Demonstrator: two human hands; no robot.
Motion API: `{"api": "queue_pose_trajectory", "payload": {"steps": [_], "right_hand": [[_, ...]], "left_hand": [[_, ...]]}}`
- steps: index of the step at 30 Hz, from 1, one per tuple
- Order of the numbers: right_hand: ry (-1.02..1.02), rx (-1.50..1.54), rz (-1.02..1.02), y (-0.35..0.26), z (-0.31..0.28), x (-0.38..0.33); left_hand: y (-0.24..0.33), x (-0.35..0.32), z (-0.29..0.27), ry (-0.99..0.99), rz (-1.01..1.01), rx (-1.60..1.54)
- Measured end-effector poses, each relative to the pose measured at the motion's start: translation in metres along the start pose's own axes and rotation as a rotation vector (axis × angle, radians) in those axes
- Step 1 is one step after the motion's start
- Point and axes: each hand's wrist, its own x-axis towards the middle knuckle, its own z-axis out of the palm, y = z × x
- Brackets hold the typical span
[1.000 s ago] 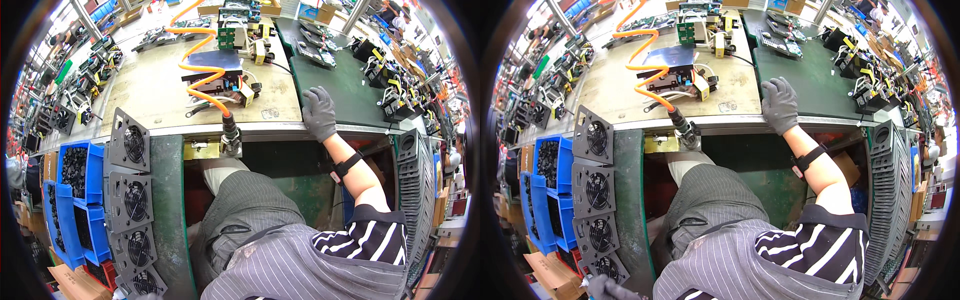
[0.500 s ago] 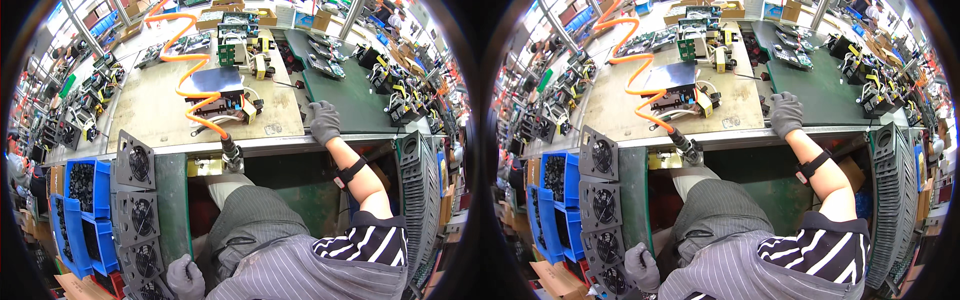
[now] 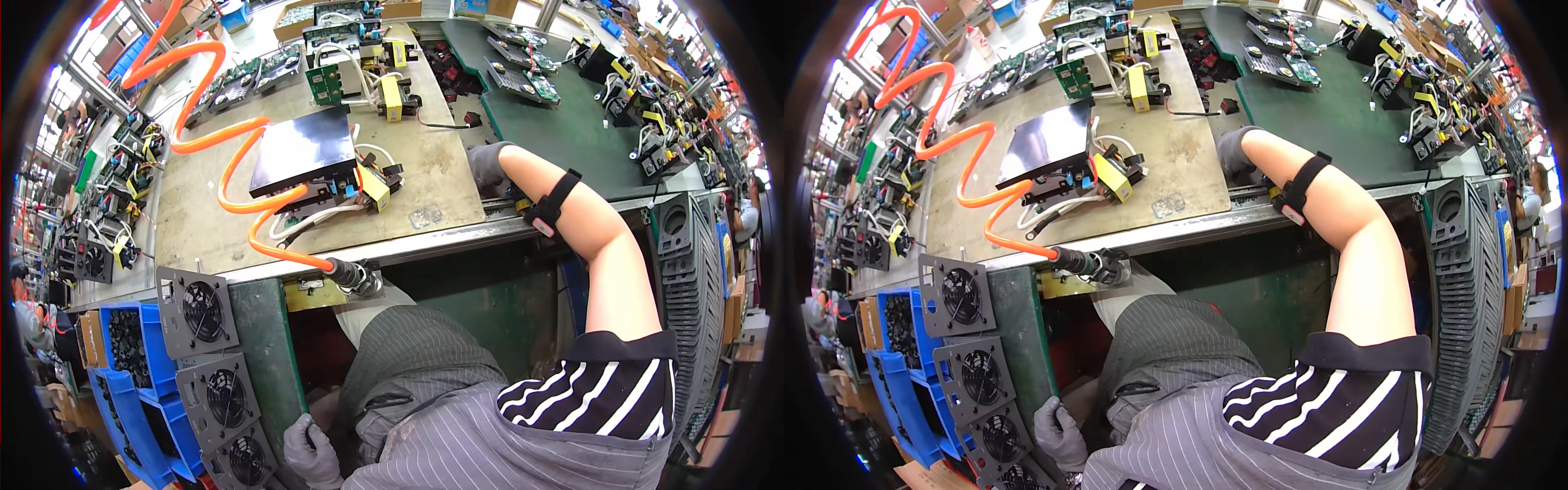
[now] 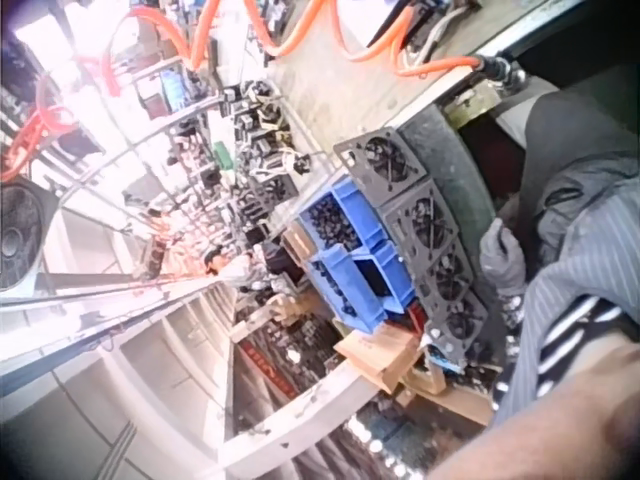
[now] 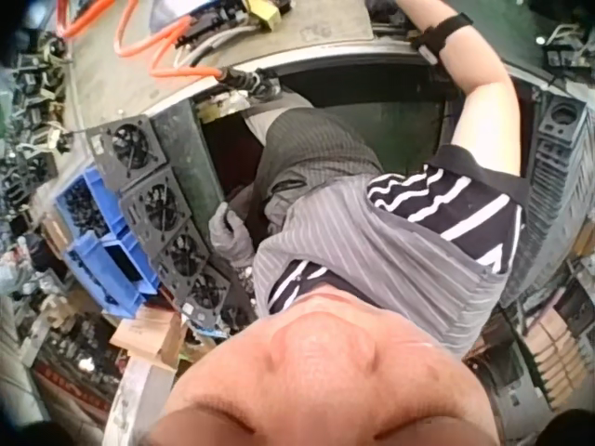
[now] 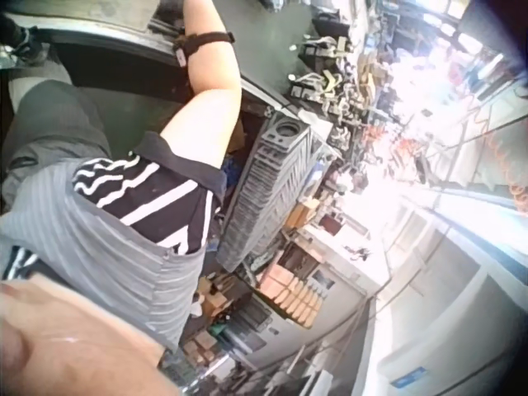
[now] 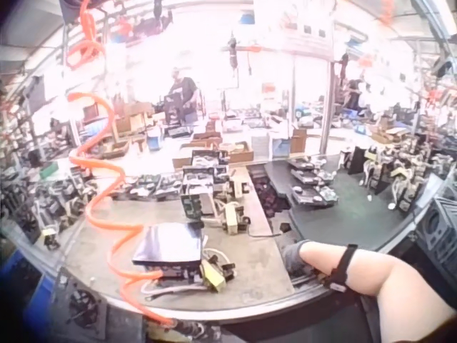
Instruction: Assembling electronic components into a metal casing using an electric screwdriver.
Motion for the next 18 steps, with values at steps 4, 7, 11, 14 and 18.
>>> {"api": "queue_pose_trajectory", "payload": {"steps": [4, 7, 11, 14, 18], "right_hand": [[0.225, -0.143, -0.101, 0.015, 0.024, 0.024], [0.131, 0.175, 0.081, 0.01, 0.02, 0.012], [0.253, 0.141, 0.347, -0.024, -0.013, -0.041], [0.491, 0.207, 0.357, -0.05, -0.035, -0.075], [0.344, 0.463, -0.061, -0.085, -0.052, -0.081]], "left_hand": [[0.005, 0.004, 0.0, 0.026, 0.012, 0.03], [0.008, 0.006, 0.0, -0.008, 0.045, 0.091], [0.009, 0.007, 0.0, 0.035, 0.049, 0.076], [0.008, 0.009, 0.001, 0.024, 0.044, 0.075], [0.009, 0.009, 0.002, 0.031, 0.025, 0.064]]}}
